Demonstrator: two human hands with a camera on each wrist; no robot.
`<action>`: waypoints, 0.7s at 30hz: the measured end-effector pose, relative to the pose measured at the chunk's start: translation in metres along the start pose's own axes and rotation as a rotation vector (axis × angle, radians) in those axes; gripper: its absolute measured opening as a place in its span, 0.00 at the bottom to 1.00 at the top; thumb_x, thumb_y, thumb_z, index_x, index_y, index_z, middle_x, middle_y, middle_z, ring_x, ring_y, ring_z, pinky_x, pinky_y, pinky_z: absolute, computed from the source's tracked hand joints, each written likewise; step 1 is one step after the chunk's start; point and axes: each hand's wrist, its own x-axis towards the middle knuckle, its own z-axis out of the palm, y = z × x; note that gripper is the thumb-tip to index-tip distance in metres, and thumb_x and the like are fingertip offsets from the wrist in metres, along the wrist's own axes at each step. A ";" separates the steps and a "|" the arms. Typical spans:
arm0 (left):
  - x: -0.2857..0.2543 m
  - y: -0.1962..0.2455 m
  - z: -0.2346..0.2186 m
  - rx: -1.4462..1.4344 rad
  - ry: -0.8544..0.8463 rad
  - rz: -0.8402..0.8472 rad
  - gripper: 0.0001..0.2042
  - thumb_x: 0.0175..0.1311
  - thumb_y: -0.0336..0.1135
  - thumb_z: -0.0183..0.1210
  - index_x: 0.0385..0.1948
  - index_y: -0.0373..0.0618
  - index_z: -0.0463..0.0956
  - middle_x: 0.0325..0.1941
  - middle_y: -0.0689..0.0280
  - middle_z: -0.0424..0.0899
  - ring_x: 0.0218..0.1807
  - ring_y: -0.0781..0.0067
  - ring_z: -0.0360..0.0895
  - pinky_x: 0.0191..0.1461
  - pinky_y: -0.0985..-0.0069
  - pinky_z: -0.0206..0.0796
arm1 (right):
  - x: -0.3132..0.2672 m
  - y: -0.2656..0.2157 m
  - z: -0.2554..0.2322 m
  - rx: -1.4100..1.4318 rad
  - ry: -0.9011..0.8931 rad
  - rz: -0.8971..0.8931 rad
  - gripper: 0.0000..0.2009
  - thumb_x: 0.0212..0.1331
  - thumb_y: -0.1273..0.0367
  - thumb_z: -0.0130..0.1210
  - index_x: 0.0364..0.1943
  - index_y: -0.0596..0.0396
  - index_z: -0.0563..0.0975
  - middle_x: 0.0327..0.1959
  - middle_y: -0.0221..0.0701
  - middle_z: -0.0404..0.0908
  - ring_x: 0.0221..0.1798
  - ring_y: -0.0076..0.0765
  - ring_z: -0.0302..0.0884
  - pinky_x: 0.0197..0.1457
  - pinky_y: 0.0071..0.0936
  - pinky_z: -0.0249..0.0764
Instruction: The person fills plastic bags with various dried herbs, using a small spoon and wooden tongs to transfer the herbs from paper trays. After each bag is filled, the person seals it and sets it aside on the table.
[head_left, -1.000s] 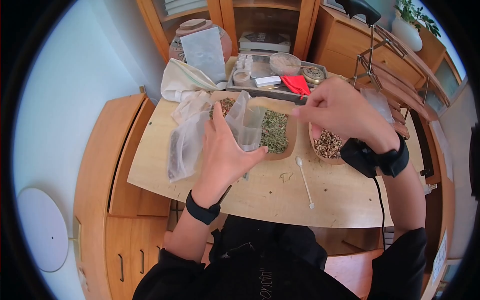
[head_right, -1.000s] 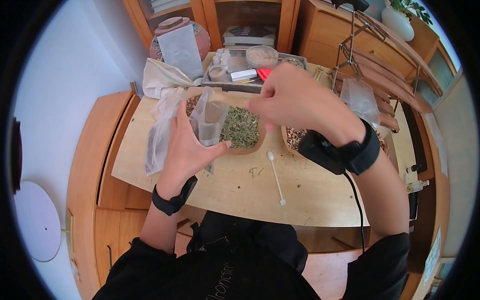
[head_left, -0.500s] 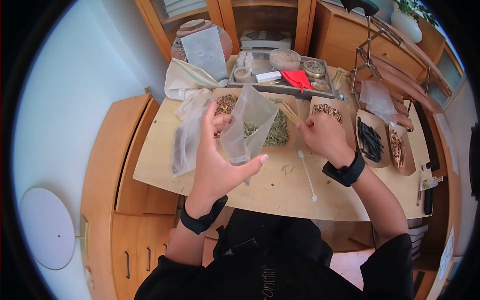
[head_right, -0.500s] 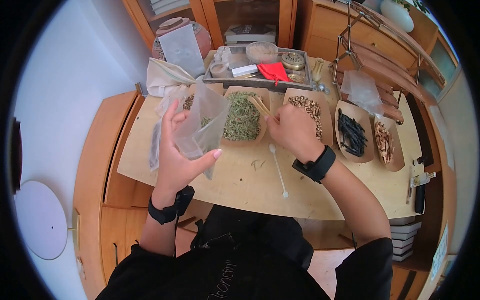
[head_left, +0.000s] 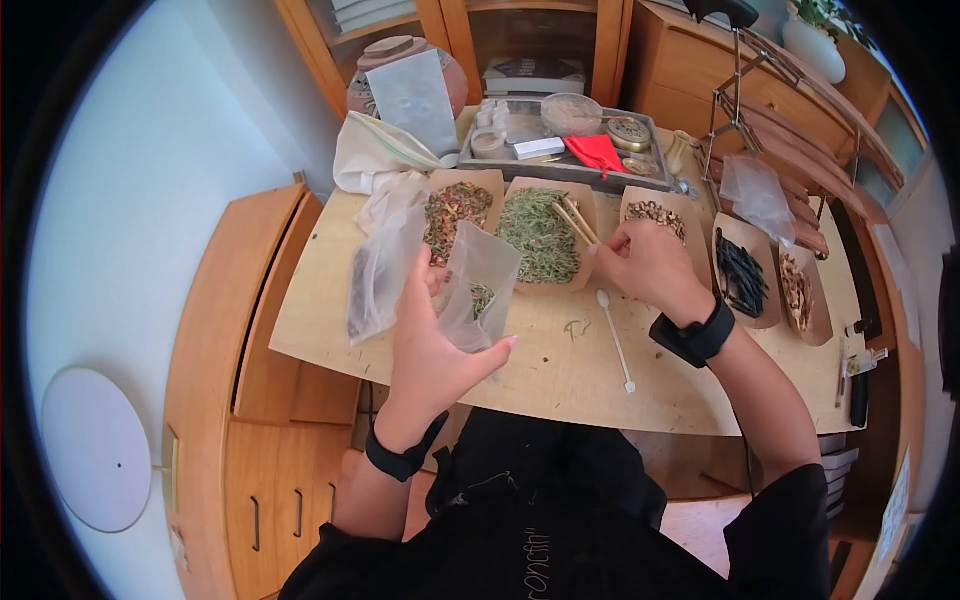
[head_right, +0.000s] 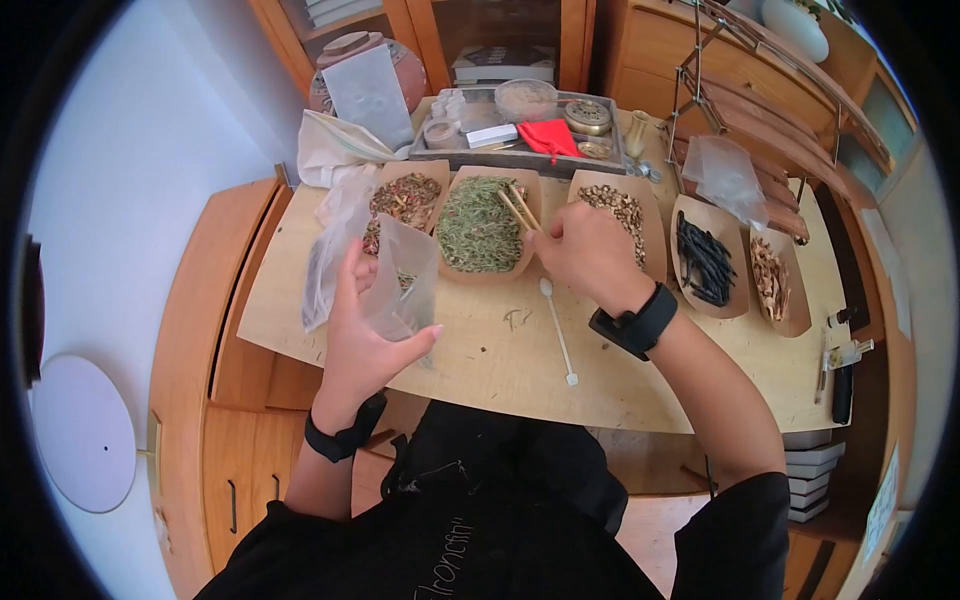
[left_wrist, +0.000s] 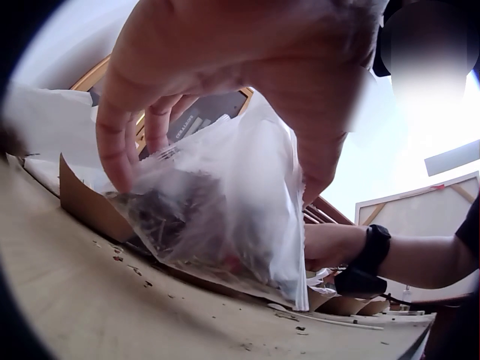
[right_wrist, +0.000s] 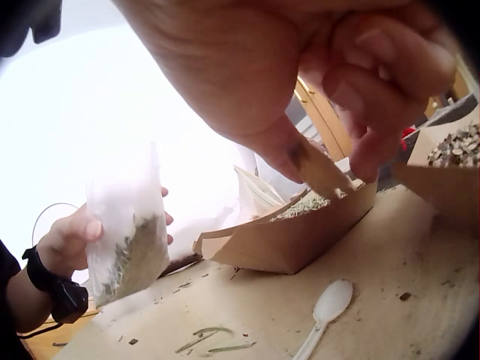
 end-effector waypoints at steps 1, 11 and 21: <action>0.001 -0.002 0.001 0.055 -0.001 0.006 0.54 0.37 0.37 0.75 0.68 0.35 0.48 0.56 0.52 0.69 0.59 0.58 0.68 0.64 0.64 0.59 | 0.000 0.003 -0.001 0.022 0.043 -0.005 0.16 0.52 0.59 0.61 0.21 0.61 0.80 0.20 0.46 0.79 0.27 0.51 0.80 0.34 0.42 0.76; 0.008 -0.015 0.013 0.122 -0.079 0.025 0.55 0.39 0.40 0.73 0.68 0.32 0.43 0.57 0.48 0.67 0.60 0.50 0.65 0.62 0.59 0.59 | -0.051 0.002 -0.047 0.193 0.155 -0.038 0.12 0.53 0.65 0.60 0.29 0.63 0.81 0.24 0.41 0.82 0.28 0.40 0.81 0.34 0.32 0.74; 0.011 -0.011 0.025 0.089 -0.071 -0.036 0.54 0.40 0.40 0.72 0.68 0.32 0.44 0.58 0.48 0.66 0.59 0.49 0.66 0.61 0.61 0.60 | -0.071 0.000 -0.040 0.229 0.278 -0.034 0.09 0.51 0.68 0.61 0.29 0.63 0.80 0.24 0.42 0.81 0.29 0.43 0.80 0.33 0.34 0.73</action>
